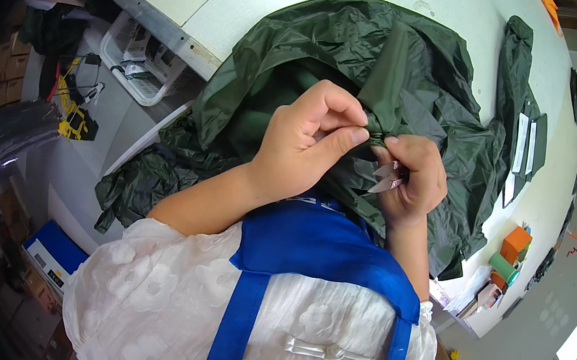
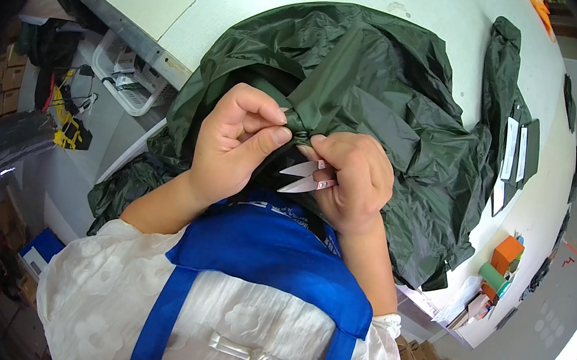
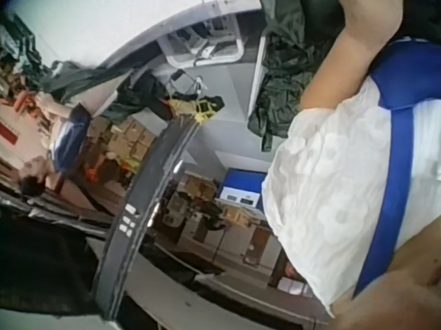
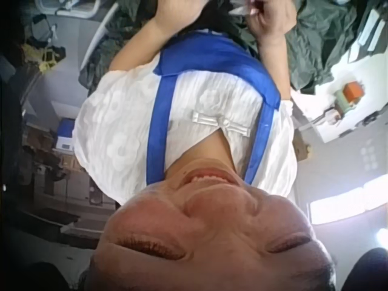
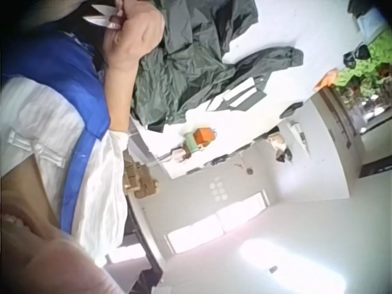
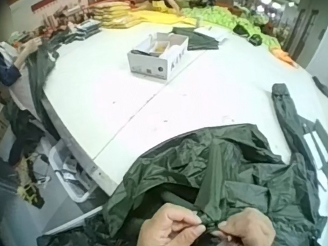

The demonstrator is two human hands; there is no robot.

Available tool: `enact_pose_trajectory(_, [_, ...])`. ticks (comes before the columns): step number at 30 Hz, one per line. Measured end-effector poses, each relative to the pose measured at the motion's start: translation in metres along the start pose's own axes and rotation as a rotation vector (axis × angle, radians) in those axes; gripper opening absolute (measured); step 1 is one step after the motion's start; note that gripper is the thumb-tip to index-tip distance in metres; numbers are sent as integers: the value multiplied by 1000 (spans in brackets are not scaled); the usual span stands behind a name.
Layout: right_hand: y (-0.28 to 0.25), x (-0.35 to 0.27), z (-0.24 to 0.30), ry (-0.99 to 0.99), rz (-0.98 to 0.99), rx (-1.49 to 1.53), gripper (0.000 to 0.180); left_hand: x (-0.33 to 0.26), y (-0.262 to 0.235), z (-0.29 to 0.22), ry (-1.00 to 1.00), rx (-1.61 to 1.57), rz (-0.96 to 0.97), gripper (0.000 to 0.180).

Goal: The person trims excess threads and fabric from a green jacket using small scissors. They repeatedly unfold, cut, and refold the jacket on a white table, handling the garment one at a time.

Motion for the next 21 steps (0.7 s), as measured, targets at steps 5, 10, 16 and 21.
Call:
enact_pose_trajectory(5, [-2,-1,3,65,-2,-13,21,0,-1,-4,68,46,40,15])
enact_pose_trajectory(10, [-1,0,5,112,12,4,22,-2,-4,-2,41,65,68,20])
enact_pose_trajectory(16, [2,-7,0,197,66,60,24,-3,-8,10,34,73,111,30])
enact_pose_trajectory(21, [6,-5,-8,261,238,144,21,-11,-6,5,-47,171,98,25])
Point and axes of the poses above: each hand's wrist, its own x-axis towards the middle knuckle, its own y-axis out of the palm, z = x × y, the point moved 6 cm from there along x, towards the middle knuckle, and after that the axes turned 2 degrees about -z, right-handed, at the moved point
